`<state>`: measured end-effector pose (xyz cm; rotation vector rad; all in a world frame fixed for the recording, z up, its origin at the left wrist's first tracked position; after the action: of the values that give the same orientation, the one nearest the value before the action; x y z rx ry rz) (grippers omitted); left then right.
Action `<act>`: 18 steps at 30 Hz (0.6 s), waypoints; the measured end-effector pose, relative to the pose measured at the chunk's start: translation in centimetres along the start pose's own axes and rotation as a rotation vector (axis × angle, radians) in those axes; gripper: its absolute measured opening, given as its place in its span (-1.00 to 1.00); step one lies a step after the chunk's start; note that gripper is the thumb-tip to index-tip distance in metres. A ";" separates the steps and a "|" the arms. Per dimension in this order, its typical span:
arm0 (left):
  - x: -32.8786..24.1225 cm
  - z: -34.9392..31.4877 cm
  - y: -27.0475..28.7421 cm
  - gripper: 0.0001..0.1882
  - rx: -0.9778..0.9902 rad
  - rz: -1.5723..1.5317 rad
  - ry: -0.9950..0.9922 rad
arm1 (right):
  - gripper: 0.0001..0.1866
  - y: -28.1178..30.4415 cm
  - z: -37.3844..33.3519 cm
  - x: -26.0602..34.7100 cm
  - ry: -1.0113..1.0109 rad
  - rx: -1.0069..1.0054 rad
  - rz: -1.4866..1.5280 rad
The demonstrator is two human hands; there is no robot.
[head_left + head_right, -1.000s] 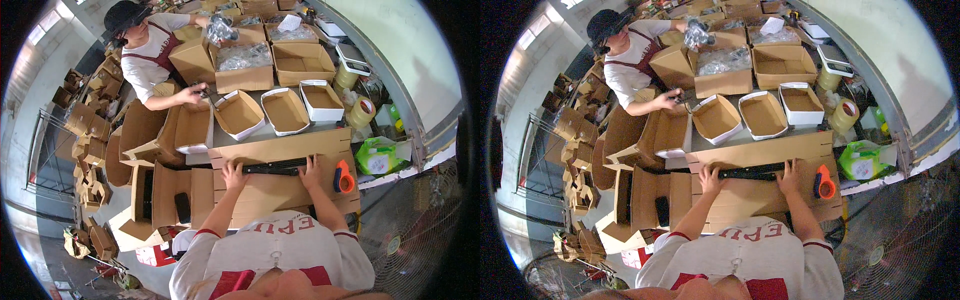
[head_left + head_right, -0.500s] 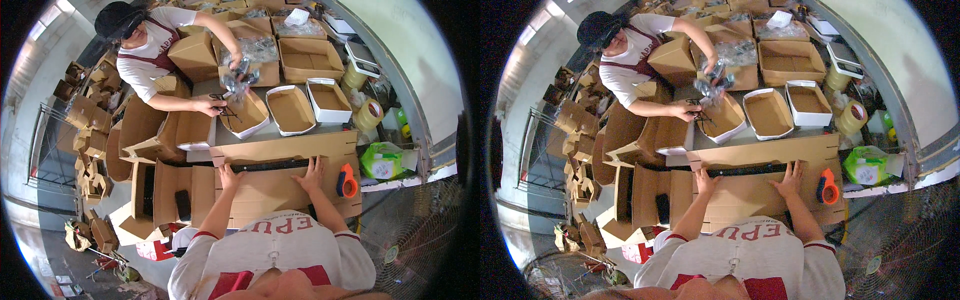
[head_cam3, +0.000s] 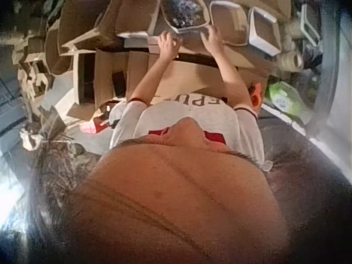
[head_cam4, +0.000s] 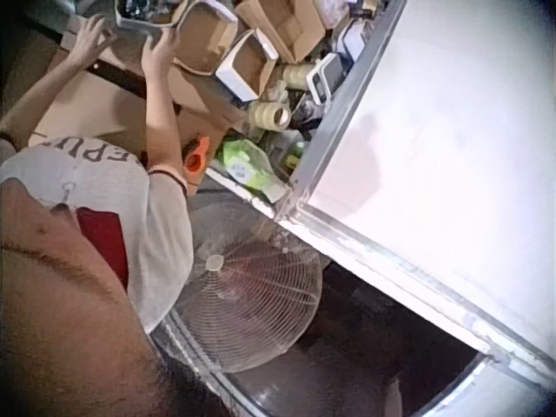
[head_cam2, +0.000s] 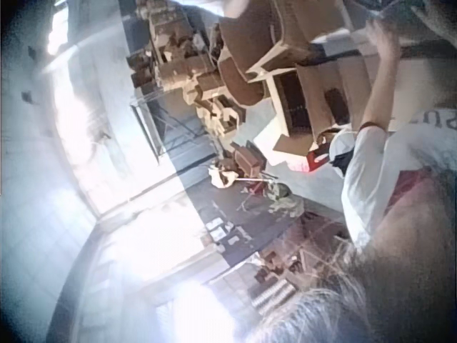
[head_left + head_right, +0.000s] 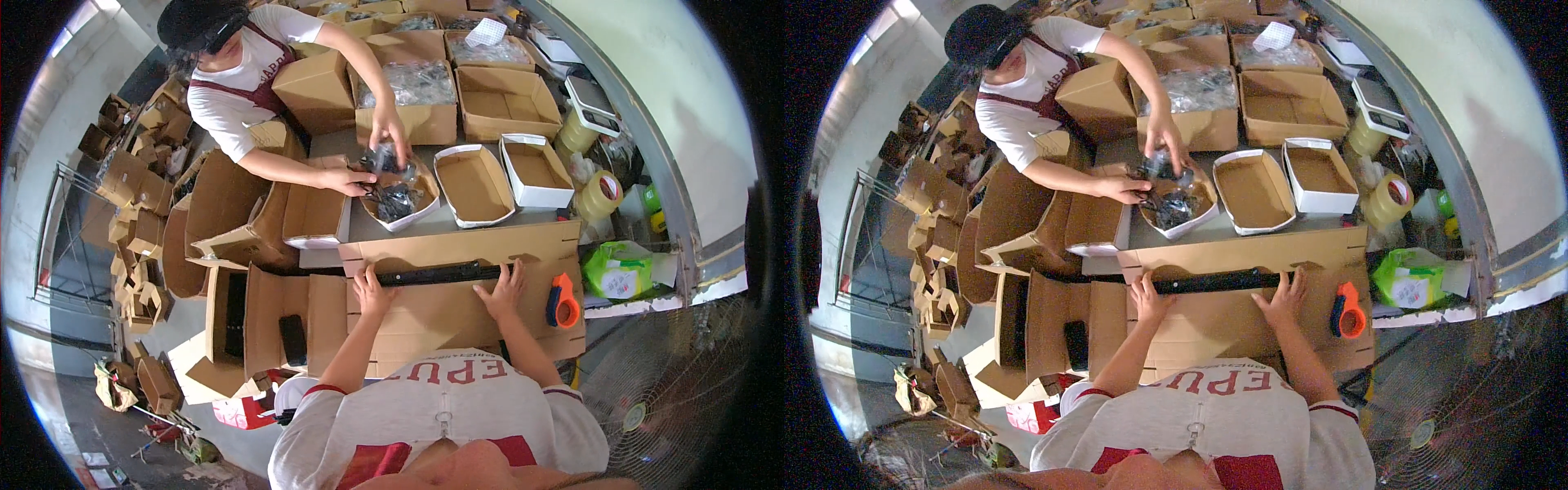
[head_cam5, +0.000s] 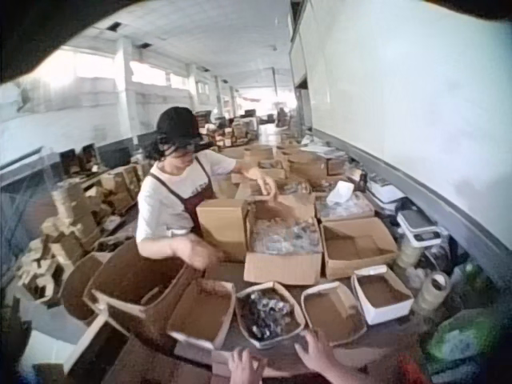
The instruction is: Gathering components and packaging them into cardboard boxes for shipping.
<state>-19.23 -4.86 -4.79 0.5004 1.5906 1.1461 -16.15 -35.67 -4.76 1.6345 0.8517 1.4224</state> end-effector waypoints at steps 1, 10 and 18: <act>-0.4 -0.1 0.3 0.01 0.000 -0.007 0.004 | -0.01 -0.1 -0.1 -0.1 0.075 -0.065 0.018; -1.5 1.2 0.6 -0.16 -0.129 -0.065 -0.109 | -0.43 1.1 3.6 7.3 0.547 -0.233 0.197; -5.9 11.4 2.4 -0.60 -0.252 -0.299 -0.405 | -0.42 -4.2 16.9 18.7 0.447 0.287 0.588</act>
<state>-7.34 -3.63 0.53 0.2921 1.1092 0.9307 3.28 -19.59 -0.92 1.9118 0.8870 2.2183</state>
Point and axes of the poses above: each hand's wrist, its own z-axis towards the middle knuckle, its own y-axis out of the back of the hand, x = y × z, the point moved 2 cm from there along z, towards the middle knuckle, and after that the axes turned 2 degrees about -x, right-handed, at the moved point
